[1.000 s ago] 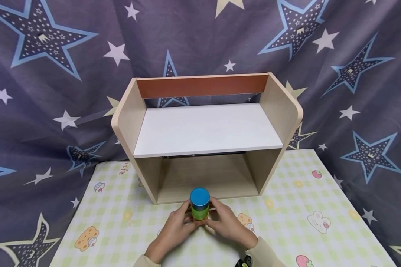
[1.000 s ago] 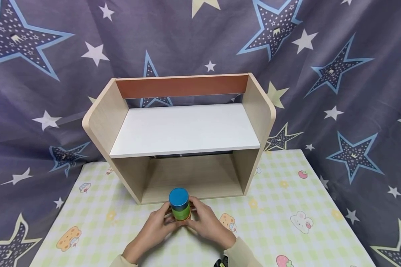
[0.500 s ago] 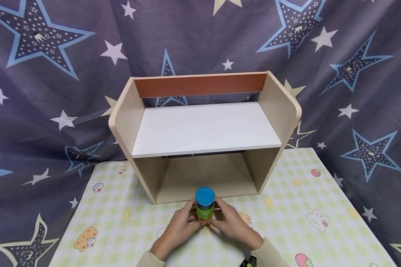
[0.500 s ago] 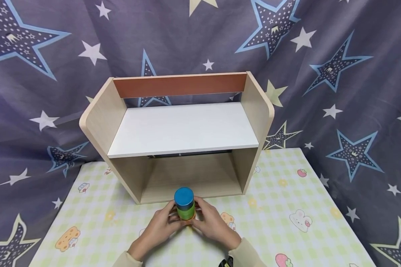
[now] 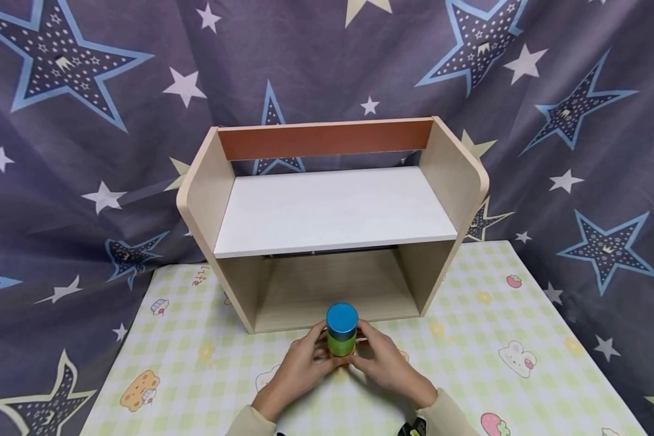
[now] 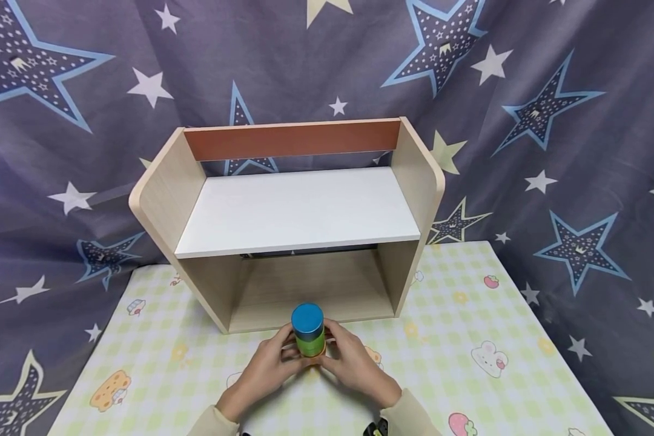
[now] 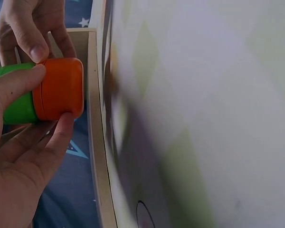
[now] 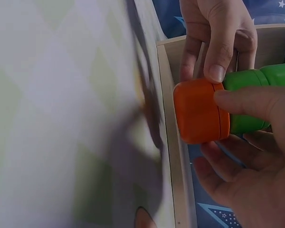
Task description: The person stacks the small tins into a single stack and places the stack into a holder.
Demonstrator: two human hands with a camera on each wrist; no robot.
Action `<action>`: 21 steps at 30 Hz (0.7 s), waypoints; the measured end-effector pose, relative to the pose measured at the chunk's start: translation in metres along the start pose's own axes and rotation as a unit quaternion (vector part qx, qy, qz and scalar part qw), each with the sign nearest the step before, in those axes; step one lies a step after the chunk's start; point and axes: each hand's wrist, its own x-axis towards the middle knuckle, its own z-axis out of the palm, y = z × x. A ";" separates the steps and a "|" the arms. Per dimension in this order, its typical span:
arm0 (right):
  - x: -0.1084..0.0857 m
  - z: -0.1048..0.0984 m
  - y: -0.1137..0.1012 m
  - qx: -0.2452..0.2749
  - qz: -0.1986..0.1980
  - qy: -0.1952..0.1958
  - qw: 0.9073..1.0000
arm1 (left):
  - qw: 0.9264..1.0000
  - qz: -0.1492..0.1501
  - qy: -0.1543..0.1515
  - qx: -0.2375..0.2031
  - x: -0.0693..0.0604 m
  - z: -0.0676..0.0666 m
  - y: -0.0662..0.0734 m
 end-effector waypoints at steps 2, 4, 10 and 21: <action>0.000 -0.001 -0.001 0.001 0.000 -0.001 1.000 | 1.000 0.000 0.000 0.003 0.001 0.000 0.001; 0.000 -0.003 -0.002 0.004 0.000 -0.002 1.000 | 1.000 0.000 0.000 0.008 0.001 0.000 0.002; 0.001 -0.006 -0.004 0.003 -0.001 -0.001 1.000 | 1.000 0.005 0.002 0.015 0.003 -0.002 0.006; 0.003 -0.013 -0.008 -0.014 -0.029 0.009 0.999 | 0.999 0.038 0.003 0.028 0.007 -0.006 0.013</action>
